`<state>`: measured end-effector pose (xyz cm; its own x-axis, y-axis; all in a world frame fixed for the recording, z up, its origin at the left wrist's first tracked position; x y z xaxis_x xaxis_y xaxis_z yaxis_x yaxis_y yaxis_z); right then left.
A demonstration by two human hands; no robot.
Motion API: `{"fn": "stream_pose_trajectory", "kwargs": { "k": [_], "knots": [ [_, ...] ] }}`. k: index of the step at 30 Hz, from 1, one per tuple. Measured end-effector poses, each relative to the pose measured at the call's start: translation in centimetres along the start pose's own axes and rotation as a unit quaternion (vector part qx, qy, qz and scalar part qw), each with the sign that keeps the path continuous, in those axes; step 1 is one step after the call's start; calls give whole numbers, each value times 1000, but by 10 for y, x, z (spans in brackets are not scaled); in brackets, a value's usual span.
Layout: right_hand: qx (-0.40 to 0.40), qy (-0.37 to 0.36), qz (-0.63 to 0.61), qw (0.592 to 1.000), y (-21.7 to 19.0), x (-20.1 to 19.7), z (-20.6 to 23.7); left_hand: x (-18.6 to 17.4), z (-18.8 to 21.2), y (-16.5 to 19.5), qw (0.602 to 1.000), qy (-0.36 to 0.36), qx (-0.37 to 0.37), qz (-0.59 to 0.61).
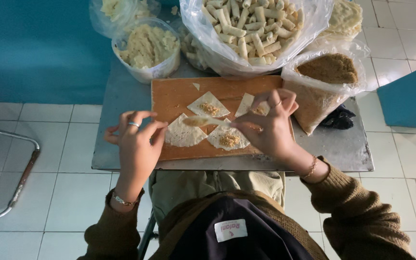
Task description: The person spoons filling onto triangular dough wrappers on a wooden board and folds the wrappers over the filling by hand, pressing the edges to seal them. They then take a large dough sheet, cut it into triangular pieces with a knife, and continue folding and sealing the filled pieces.
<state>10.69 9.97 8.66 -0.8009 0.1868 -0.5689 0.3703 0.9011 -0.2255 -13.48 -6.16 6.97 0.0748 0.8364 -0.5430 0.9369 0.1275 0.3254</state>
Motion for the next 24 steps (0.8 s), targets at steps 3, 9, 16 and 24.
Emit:
{"fn": "stream_pose_trajectory", "kwargs": {
  "k": [3,9,16,24],
  "knots": [
    [-107,37,6,994,-26,0,7,-1,0,-5,1000,-3,-10,-6],
    [-325,92,65,939,-56,-14,30,-1,2,-4,1000,-6,-3,-9],
    [-366,83,52,926,-60,-11,36,0,1,0,1000,-12,-4,11],
    [-350,150,77,921,-61,-17,36,0,-2,11,997,-27,6,65]
  ]
}}
Point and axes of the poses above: each hand's wrist, its own z-axis away from the middle knuckle, its own x-axis out of the palm, y = z × x, the point moved 6 cm from there along -z, towards the middle knuckle, and after that the axes turned 15 degrees about y, right-handed, at the moved point
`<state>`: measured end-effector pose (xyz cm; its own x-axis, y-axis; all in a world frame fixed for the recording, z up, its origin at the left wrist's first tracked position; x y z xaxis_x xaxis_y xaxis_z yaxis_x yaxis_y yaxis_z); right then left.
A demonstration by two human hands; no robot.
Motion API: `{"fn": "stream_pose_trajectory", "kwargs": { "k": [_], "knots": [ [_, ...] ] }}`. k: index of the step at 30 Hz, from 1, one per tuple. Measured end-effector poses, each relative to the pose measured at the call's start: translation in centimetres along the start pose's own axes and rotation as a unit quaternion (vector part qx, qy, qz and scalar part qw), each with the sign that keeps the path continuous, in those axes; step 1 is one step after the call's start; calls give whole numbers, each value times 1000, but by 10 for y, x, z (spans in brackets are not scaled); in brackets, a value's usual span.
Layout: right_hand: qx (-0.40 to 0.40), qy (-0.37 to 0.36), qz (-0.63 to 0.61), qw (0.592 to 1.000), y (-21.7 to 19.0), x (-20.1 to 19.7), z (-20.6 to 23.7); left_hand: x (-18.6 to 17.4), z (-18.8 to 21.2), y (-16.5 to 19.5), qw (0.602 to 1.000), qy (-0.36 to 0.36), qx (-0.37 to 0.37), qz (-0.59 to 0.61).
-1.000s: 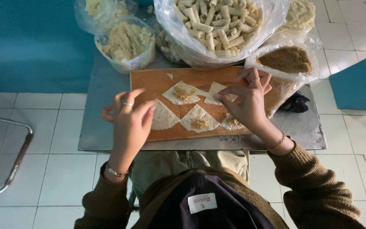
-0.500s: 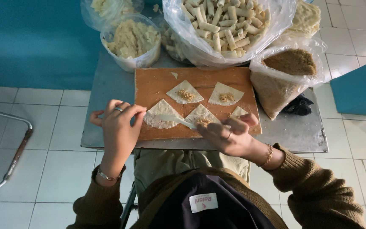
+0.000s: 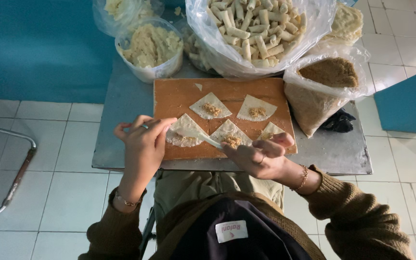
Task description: The person spoons filling onto triangular dough wrappers on a wooden board and folds the wrappers over the filling by hand, pressing the edges to seal them. They then take a large dough sheet, cut it into triangular pieces with a knife, and continue folding and sealing the filled pieces.
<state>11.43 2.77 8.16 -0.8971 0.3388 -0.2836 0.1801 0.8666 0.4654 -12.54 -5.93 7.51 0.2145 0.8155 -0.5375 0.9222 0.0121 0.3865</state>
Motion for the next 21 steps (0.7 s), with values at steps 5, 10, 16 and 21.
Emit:
{"fn": "stream_pose_trajectory", "kwargs": {
  "k": [5,10,16,21],
  "knots": [
    [-13,16,37,999,2,3,-7,-1,-2,4,1000,10,16,23],
    [6,23,20,1000,4,-3,0,1,-3,5,1000,11,20,17],
    [-5,54,85,995,7,-5,35,0,-3,7,999,31,17,5],
    [190,-65,259,945,98,-77,72,5,2,16,998,40,36,-33]
  ]
}}
Point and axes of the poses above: each hand's wrist, its own z-axis away from the middle knuckle, its own x-axis out of the palm, y = z × x, the point moved 6 cm from there along -z, towards the middle knuckle, and after that the axes turned 15 degrees about y, right-handed, at the moved point
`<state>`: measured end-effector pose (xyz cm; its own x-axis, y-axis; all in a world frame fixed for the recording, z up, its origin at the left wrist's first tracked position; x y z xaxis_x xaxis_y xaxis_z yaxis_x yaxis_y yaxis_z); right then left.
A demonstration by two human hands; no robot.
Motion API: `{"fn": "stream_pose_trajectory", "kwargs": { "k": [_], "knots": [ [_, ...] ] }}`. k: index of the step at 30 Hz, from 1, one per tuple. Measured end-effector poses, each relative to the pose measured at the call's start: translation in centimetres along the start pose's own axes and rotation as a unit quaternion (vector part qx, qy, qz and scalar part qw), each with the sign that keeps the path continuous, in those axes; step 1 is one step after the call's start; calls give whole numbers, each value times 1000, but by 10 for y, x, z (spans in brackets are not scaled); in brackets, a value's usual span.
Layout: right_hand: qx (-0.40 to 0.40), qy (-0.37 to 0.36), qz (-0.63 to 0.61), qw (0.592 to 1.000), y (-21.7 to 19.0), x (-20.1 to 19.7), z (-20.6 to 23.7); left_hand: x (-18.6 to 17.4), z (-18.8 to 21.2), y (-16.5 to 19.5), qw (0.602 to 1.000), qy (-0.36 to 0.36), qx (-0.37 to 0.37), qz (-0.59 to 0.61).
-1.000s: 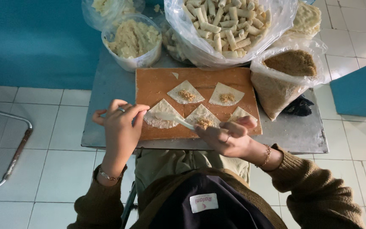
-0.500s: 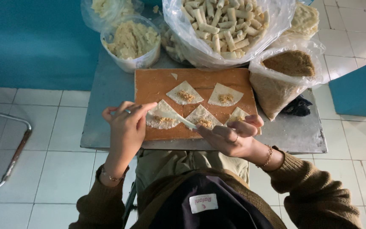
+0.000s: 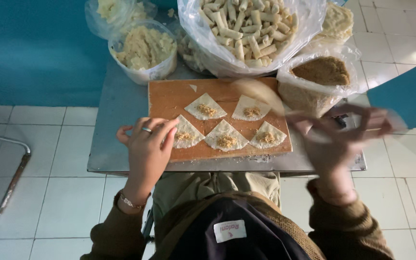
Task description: The person spoons filling onto triangular dough wrappers on a wooden board and folds the wrappers over the filling by hand, pressing the edges to seal them. They then take a large dough sheet, cut it into triangular pieces with a knife, and continue folding and sealing the filled pieces.
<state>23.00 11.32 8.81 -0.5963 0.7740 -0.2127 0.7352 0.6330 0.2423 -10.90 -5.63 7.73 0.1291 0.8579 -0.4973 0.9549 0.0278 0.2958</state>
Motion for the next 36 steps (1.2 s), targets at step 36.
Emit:
{"fn": "stream_pose_trajectory", "kwargs": {
  "k": [36],
  "knots": [
    [163,-289,-263,906,-188,64,-44,8,12,-7,998,4,-60,-14]
  ]
}}
Point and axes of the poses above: each hand's wrist, its own z-axis away from the middle knuckle, its own x-axis out of the palm, y = z × x, the point moved 6 cm from there along -z, towards the middle knuckle, and after that the axes turned 15 degrees about y, right-handed, at the moved point
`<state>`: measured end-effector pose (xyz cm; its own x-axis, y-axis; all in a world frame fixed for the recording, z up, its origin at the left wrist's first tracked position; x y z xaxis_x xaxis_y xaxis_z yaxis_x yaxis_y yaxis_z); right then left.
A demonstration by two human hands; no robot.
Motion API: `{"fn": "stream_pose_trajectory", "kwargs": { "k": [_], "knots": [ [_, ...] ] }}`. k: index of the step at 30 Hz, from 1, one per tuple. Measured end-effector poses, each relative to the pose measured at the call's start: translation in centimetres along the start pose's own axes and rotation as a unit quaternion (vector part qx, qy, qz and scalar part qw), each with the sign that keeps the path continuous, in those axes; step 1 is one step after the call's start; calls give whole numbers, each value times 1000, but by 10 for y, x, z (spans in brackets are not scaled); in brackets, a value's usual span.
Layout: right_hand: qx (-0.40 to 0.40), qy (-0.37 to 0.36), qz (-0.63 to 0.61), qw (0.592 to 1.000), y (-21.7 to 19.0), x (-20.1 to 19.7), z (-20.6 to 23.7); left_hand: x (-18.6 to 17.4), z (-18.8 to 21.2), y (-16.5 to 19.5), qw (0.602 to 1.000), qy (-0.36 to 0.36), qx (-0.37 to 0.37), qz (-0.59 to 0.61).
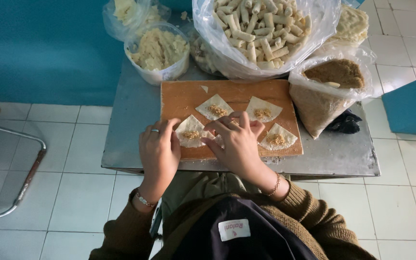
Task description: The person spoons filling onto triangular dough wrappers on a wooden board and folds the wrappers over the filling by hand, pressing the edges to seal them. They then take a large dough sheet, cut it into triangular pieces with a knife, and continue folding and sealing the filled pieces.
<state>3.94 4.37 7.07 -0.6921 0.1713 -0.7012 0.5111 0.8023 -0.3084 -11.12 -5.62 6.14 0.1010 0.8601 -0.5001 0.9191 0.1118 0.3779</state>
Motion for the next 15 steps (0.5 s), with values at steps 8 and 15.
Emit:
{"fn": "stream_pose_trajectory", "kwargs": {
  "k": [8,15],
  "knots": [
    [-7,-19,43,999,3,-3,0,7,-7,7,991,-18,-52,122],
    [-12,5,-28,1000,2,1,1,9,-11,16,980,-24,-42,193]
  ]
}}
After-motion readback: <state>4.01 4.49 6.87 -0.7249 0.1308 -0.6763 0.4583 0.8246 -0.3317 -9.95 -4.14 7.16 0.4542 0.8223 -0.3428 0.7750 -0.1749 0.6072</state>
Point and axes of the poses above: each hand's wrist, its own z-axis away from the middle knuckle, its own x-axis out of the palm, y = z × x, the point moved 6 cm from there along -z, towards the middle knuckle, and after that the axes turned 15 degrees about y, right-handed, at the moved point
